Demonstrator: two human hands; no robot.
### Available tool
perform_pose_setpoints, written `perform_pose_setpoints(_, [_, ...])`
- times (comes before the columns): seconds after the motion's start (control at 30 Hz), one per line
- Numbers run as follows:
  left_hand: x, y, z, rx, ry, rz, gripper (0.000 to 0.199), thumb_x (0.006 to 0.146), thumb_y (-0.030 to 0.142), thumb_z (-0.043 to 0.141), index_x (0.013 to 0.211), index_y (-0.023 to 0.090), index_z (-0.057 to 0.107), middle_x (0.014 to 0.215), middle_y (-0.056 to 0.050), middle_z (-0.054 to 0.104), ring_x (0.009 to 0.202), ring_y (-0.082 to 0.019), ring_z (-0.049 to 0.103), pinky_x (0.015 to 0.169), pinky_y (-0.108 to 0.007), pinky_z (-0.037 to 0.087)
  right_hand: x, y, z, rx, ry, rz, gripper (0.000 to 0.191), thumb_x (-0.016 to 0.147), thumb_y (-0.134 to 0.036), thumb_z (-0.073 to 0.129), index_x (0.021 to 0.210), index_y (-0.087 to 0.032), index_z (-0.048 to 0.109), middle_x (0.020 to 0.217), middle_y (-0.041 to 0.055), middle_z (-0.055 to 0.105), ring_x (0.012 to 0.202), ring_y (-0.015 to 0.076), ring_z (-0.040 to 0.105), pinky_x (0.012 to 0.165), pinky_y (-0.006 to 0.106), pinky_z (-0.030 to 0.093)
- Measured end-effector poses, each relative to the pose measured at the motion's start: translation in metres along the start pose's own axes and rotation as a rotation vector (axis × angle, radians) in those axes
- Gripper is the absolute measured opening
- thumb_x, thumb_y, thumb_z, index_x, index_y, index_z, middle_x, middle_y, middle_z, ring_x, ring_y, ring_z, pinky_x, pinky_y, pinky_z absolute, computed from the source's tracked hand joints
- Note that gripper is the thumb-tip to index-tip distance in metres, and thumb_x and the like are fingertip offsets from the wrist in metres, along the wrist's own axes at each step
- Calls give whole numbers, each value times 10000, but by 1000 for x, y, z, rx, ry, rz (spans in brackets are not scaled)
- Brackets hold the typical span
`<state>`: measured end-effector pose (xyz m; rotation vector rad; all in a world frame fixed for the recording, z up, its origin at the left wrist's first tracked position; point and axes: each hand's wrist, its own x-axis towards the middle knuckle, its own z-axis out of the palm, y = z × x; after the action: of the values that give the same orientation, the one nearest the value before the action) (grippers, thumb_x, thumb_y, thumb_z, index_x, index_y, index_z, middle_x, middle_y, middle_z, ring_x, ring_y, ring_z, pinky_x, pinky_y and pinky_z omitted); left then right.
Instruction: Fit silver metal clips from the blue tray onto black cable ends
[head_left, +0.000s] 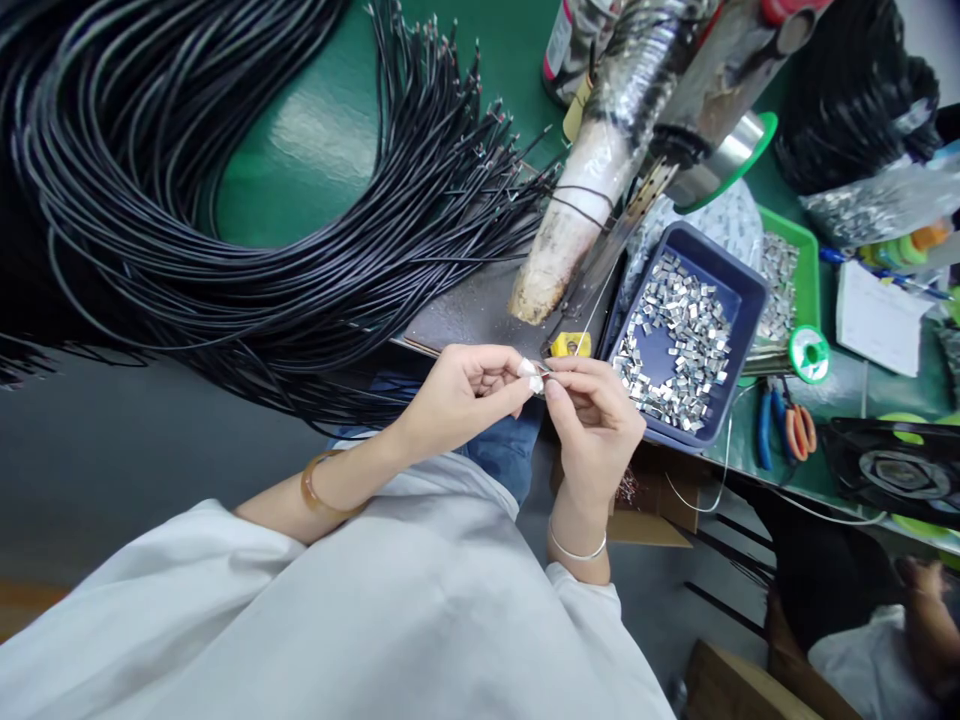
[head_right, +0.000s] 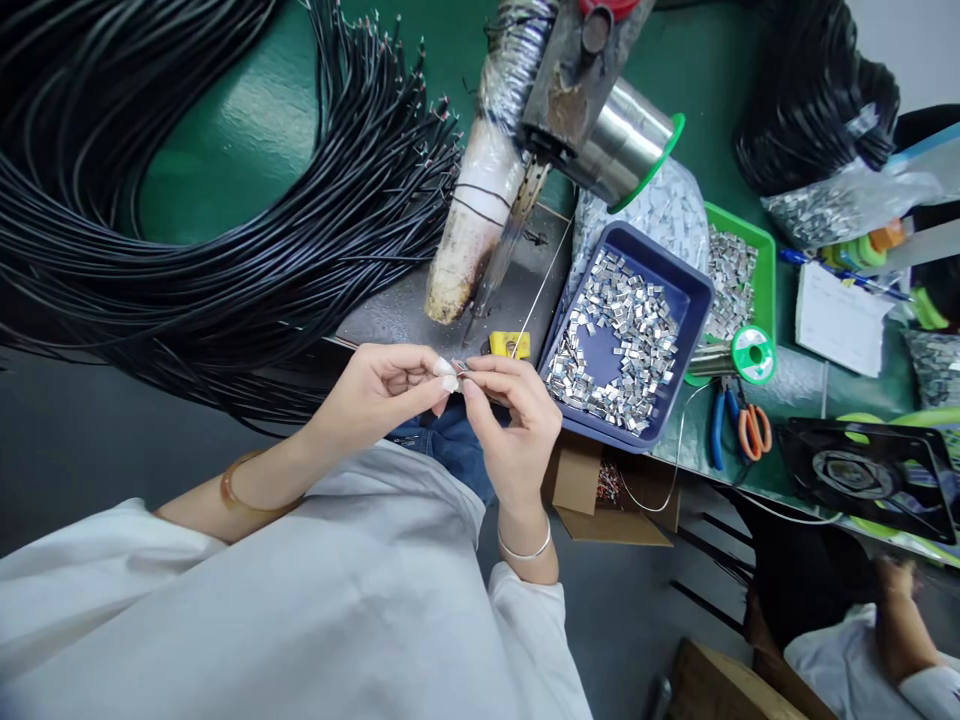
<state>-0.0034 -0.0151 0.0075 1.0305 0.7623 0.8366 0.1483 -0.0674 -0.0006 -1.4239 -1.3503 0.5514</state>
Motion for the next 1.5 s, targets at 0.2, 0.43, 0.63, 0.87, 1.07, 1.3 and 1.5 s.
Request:
perform_pose_setpoints(0.2, [0,-1,2,37,51,85,113,758,208,778,715,133,706,669,4,656,600,-82,546,598,-191,482,0,1,5,83,41,-30,107,891,-176,699,902,-272,745,966,-8,748,904,126,724,710,257,618])
perform_pose_setpoints(0.43, [0,-5,-3,235,54,221,107,834,210,729,759,135,746,755,-40,705,680,-122,594,619,-215,470,-1,3,2,-28,14,-43,55,910,-237,680,895,-255,729,987,19,750,923,167,738,735,330,645])
perform_pose_setpoints(0.63, [-1,-7,-11,571,11,430,169,935,228,649,857,152,778,674,-11,614,587,-112,474,589,-251,390,1,4,-6,-219,-7,-290,197,899,-129,675,998,-289,733,1012,-7,770,950,164,742,868,364,642])
perform_pose_setpoints(0.87, [0,-20,-12,985,15,615,342,1015,254,470,796,198,728,715,-54,668,676,-177,547,702,-302,419,-2,1,-9,-340,-38,-279,194,903,-138,653,1007,-285,725,1047,4,762,981,177,744,915,386,640])
perform_pose_setpoints(1.07, [-12,-21,4,667,53,481,226,979,208,510,817,185,665,792,-57,714,712,-150,629,711,-258,459,-8,3,3,60,51,-10,47,901,-214,674,877,-246,697,1032,15,719,960,179,767,847,370,668])
perform_pose_setpoints(1.3, [-7,-6,-2,-55,-164,-119,280,905,396,665,767,163,590,585,15,624,412,-53,408,420,-195,296,-16,9,14,-22,118,-76,51,903,-230,672,917,-262,709,1044,20,718,953,195,762,871,426,673])
perform_pose_setpoints(1.5, [-1,-7,-5,-138,-10,-98,165,792,289,745,767,150,660,511,58,515,452,-46,371,457,-190,259,-8,3,10,-40,284,-146,138,978,-206,543,979,-275,663,980,26,709,932,186,744,771,405,685])
